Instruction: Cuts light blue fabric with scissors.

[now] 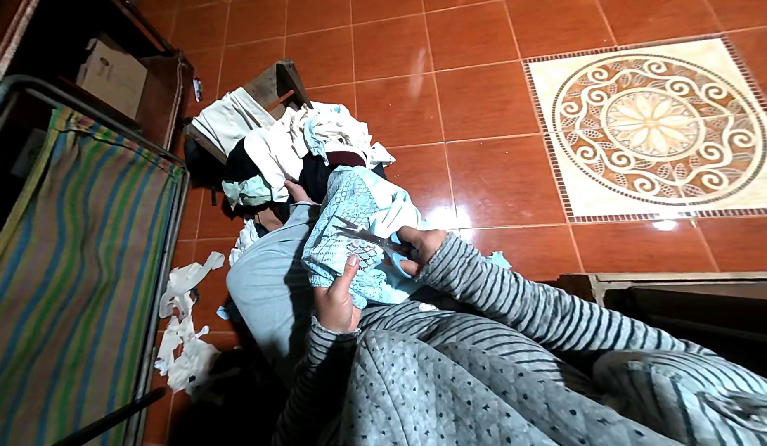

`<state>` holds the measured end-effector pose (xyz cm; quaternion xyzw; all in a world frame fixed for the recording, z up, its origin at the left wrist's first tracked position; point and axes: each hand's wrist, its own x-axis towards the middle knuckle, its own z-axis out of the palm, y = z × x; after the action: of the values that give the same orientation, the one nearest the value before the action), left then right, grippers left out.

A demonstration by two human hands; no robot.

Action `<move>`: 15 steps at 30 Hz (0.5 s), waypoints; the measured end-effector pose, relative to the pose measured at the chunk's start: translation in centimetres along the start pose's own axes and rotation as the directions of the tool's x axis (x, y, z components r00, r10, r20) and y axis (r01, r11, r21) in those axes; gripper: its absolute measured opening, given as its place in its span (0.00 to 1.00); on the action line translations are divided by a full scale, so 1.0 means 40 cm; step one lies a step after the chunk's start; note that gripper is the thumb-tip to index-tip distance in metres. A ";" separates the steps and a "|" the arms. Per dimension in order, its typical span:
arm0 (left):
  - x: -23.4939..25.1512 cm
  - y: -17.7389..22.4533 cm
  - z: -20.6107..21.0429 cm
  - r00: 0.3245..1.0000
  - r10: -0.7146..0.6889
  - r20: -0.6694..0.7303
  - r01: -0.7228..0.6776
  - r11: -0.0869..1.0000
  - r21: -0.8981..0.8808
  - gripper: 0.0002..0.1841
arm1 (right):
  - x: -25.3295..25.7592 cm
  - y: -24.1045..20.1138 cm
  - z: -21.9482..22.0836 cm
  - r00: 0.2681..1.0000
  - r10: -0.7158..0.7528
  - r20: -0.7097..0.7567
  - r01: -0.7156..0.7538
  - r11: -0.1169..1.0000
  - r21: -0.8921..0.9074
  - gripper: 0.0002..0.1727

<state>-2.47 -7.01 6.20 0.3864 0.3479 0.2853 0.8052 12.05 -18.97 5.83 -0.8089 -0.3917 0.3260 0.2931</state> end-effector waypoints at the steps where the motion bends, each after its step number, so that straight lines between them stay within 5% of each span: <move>1: 0.000 0.001 0.001 1.000 -0.022 -0.001 0.022 1.000 -0.013 0.15 | -0.001 -0.002 0.001 1.000 0.008 0.007 -0.008 1.000 0.018 0.24; 9: 0.003 0.001 -0.003 0.996 -0.087 0.015 0.088 0.994 -0.069 0.13 | -0.001 0.013 0.032 0.998 -0.026 -0.057 0.032 0.993 0.111 0.20; 15: 0.027 0.034 -0.025 0.991 -0.090 0.099 0.103 0.985 -0.141 0.15 | 0.013 0.054 0.051 0.968 -0.069 -0.243 0.136 0.952 0.274 0.29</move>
<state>-2.87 -5.05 6.50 0.3218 0.3070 0.2526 0.8593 11.70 -19.21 2.84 -0.7683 -0.3452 0.2677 0.4679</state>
